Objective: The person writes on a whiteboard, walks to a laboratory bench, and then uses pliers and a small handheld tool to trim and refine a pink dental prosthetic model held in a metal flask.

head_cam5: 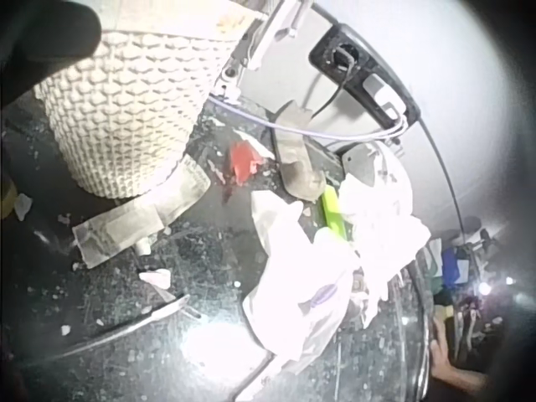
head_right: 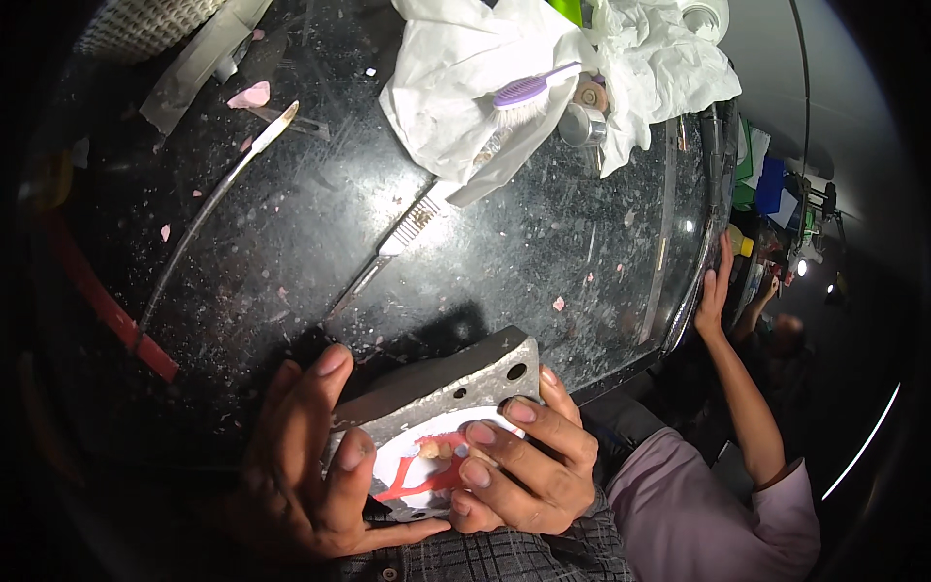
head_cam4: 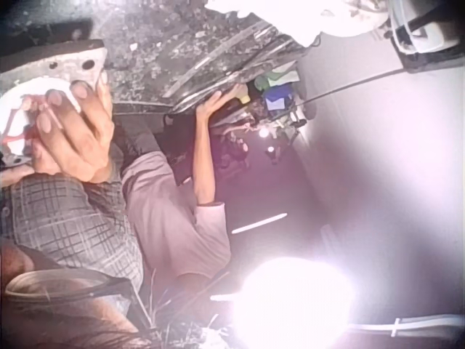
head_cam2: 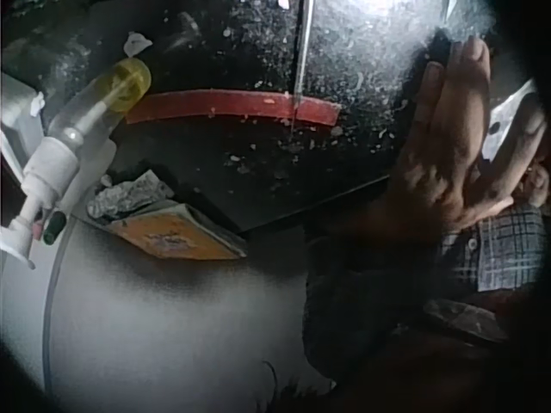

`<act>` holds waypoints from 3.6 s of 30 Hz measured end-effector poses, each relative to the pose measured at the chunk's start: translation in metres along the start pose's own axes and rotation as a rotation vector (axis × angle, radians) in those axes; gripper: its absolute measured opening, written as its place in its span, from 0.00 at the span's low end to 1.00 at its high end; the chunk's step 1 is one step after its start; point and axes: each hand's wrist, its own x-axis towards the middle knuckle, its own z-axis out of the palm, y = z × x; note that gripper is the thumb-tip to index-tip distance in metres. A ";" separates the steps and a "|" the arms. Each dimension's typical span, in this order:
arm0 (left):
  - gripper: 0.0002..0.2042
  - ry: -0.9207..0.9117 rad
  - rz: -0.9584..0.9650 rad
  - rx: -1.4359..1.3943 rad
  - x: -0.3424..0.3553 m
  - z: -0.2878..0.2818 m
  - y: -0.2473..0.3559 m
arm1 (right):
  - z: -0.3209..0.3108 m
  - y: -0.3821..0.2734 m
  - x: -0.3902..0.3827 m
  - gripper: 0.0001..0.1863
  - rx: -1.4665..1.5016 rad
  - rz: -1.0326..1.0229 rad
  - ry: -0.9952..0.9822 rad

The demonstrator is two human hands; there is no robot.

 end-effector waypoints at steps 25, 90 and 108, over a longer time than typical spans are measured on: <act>0.59 -0.129 0.124 -0.010 0.002 -0.013 -0.008 | -0.015 -0.005 0.007 0.19 0.012 0.060 -0.213; 0.59 0.189 0.143 0.192 -0.005 -0.001 0.007 | -0.081 0.037 -0.020 0.11 -0.140 0.192 0.262; 0.57 0.179 0.172 0.181 -0.007 -0.001 0.004 | -0.170 0.174 -0.048 0.29 -0.459 0.931 0.020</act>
